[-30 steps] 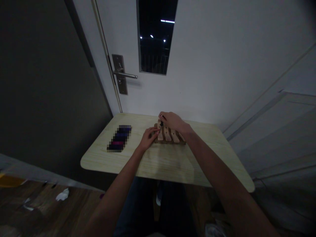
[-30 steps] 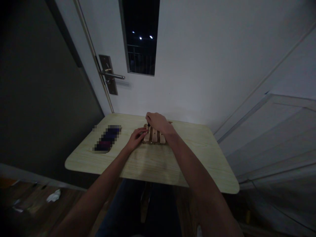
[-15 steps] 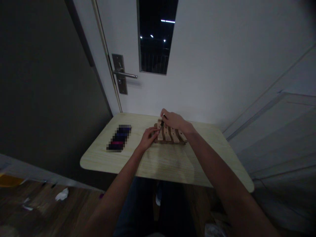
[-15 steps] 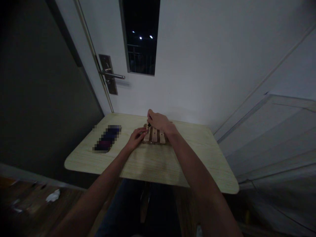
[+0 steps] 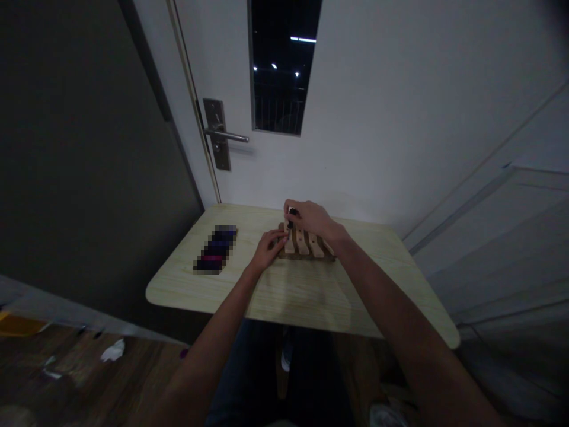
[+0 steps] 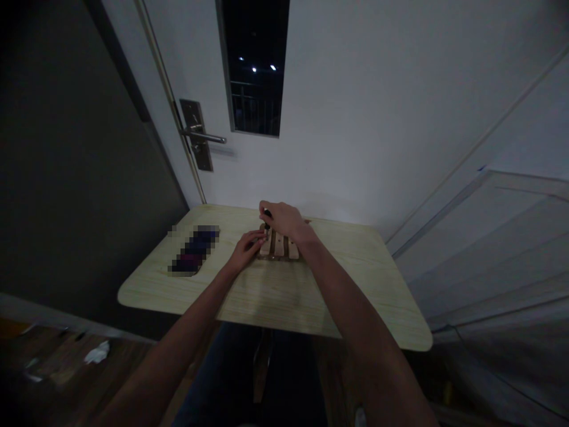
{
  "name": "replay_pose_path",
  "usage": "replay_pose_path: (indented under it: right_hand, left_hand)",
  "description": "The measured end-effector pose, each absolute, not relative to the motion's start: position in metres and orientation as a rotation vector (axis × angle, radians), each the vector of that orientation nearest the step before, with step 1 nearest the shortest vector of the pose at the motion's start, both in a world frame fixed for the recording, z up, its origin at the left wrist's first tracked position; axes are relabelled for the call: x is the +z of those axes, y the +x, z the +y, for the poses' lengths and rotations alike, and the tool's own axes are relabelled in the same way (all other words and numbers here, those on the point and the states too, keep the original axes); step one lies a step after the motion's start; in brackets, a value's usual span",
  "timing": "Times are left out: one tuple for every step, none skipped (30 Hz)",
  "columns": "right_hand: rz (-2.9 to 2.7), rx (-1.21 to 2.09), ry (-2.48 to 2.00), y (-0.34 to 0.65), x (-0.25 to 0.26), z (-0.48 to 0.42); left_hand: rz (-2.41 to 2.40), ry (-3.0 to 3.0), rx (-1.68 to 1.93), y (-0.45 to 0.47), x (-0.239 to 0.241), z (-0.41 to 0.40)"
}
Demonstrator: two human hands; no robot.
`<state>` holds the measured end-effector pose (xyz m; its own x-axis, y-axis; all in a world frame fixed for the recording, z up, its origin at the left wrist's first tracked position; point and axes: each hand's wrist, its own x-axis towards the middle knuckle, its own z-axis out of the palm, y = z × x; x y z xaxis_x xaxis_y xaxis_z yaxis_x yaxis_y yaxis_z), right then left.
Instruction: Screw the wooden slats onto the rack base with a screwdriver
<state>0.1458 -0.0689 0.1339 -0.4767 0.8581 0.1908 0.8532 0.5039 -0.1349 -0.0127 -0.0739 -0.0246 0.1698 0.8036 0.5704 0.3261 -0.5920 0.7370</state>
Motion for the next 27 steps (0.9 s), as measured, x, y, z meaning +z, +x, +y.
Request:
replay_pose_path:
  right_hand:
    - [-2.526,0.043,-1.447,0.146,0.134,-0.069]
    - [-2.533,0.052,-1.441,0.147,0.134,-0.069]
    - [-2.533,0.058,-1.445,0.147,0.135,-0.069]
    - [-2.527,0.063,-1.462,0.148,0.135,-0.069]
    - [-2.518,0.069,-1.485,0.149,0.136,-0.069]
    - [-2.513,0.079,-1.508,0.149,0.136,-0.069]
    - [-2.515,0.092,-1.526,0.150,0.137,-0.068]
    - [-2.523,0.108,-1.538,0.151,0.138,-0.068]
    - [-2.537,0.125,-1.541,0.151,0.138,-0.068]
    - [-2.548,0.132,-1.540,0.152,0.139,-0.068]
    - [-2.557,0.126,-1.540,0.152,0.139,-0.068]
    - [-2.559,0.110,-1.546,0.152,0.140,-0.068]
    - [-2.554,0.087,-1.558,0.152,0.140,-0.069]
    - [-2.544,0.062,-1.571,0.152,0.139,-0.069]
    - [-2.534,0.037,-1.585,0.152,0.139,-0.069]
    - [-2.527,0.018,-1.597,0.151,0.139,-0.069]
    - [-2.526,0.009,-1.601,0.151,0.139,-0.069]
    - [-2.526,0.005,-1.602,0.151,0.139,-0.069]
    - [-2.528,0.007,-1.598,0.151,0.139,-0.069]
    - [-2.529,0.016,-1.588,0.151,0.140,-0.069]
    - [-2.526,0.031,-1.572,0.151,0.140,-0.069]
    - [-2.522,0.047,-1.552,0.150,0.141,-0.069]
    - [-2.516,0.058,-1.532,0.150,0.142,-0.069]
    - [-2.513,0.064,-1.512,0.149,0.142,-0.069]
    - [-2.513,0.066,-1.496,0.149,0.143,-0.069]
    - [-2.512,0.063,-1.487,0.148,0.143,-0.069]
    - [-2.507,0.058,-1.488,0.147,0.142,-0.069]
  left_hand:
    - [1.064,2.007,1.411,-0.013,-0.024,-0.074]
    - [1.064,2.009,1.410,-0.012,-0.023,-0.075]
    - [1.066,2.011,1.407,-0.012,-0.023,-0.076]
    - [1.069,2.011,1.403,-0.012,-0.022,-0.076]
    - [1.077,2.010,1.400,-0.013,-0.022,-0.077]
    - [1.090,2.007,1.398,-0.013,-0.022,-0.077]
    - [1.107,2.004,1.398,-0.013,-0.023,-0.078]
    - [1.124,2.004,1.401,-0.014,-0.024,-0.078]
    - [1.137,2.006,1.406,-0.014,-0.026,-0.077]
    - [1.147,2.012,1.415,-0.015,-0.027,-0.076]
    - [1.150,2.023,1.423,-0.016,-0.030,-0.075]
    - [1.147,2.039,1.429,-0.016,-0.032,-0.073]
    - [1.145,2.054,1.438,-0.016,-0.034,-0.071]
    - [1.141,2.072,1.439,-0.016,-0.036,-0.069]
    - [1.138,2.085,1.440,-0.017,-0.038,-0.068]
    - [1.138,2.093,1.444,-0.017,-0.040,-0.066]
    - [1.138,2.097,1.443,-0.017,-0.041,-0.065]
    - [1.142,2.097,1.442,-0.017,-0.042,-0.064]
    - [1.146,2.097,1.439,-0.017,-0.043,-0.063]
    - [1.149,2.098,1.432,-0.017,-0.043,-0.063]
    - [1.150,2.100,1.426,-0.017,-0.043,-0.063]
    - [1.149,2.103,1.424,-0.017,-0.043,-0.063]
    - [1.146,2.105,1.427,-0.016,-0.043,-0.063]
    - [1.142,2.106,1.433,-0.016,-0.042,-0.064]
    - [1.137,2.105,1.440,-0.016,-0.041,-0.065]
    - [1.136,2.099,1.446,-0.016,-0.040,-0.066]
    - [1.135,2.093,1.449,-0.015,-0.038,-0.067]
